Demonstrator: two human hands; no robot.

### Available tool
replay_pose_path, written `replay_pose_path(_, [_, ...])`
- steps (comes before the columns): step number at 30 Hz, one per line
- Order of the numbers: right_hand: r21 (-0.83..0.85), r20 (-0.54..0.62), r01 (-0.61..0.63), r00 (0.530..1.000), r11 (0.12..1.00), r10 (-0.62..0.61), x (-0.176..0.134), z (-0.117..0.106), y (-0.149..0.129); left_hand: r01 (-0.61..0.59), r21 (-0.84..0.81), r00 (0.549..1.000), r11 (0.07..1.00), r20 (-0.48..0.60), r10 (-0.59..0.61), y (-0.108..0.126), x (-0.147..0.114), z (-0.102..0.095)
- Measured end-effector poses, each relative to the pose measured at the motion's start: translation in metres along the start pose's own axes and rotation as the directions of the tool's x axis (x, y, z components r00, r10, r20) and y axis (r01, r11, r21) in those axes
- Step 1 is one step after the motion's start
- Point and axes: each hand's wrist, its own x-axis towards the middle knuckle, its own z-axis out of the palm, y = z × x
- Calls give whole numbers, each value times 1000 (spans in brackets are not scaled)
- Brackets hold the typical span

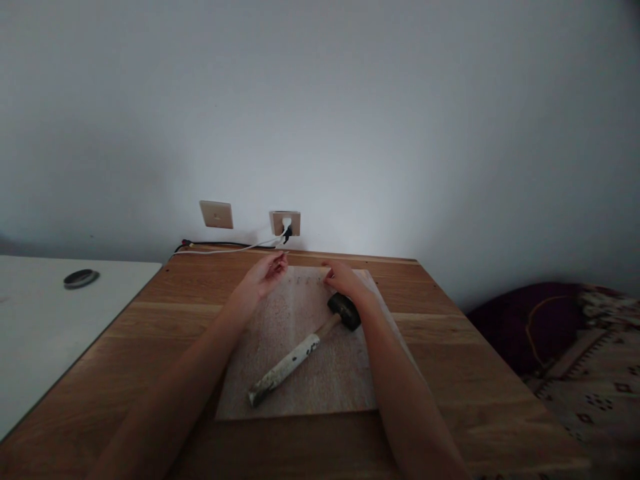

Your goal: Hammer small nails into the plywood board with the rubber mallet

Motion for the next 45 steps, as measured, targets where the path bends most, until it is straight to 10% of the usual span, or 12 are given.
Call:
replay_pose_path(8, [-18,-27,-5,1000,1000,4,-2,-7,-9,48,-45,997,998,64,-45,0,-7,6])
replay_pose_path(16, [-52,7,-7,1000,999,7,-1,-2,-15,23,330,992,944,106,-61,-5,-9,10])
replay_pose_path(24, [-100,45,4,999,995,1,0,1,-21,-228,808,973,544,216,87,-20,-11,13])
replay_pose_path(32, [-111,44,39,998,993,-34,-2,-5,-29,-331,937,940,110,317,122,-28,-6,2])
replay_pose_path(45, [-123,34,105,994,987,-102,-2,4,-48,-349,932,921,-95,360,146,-33,-6,0])
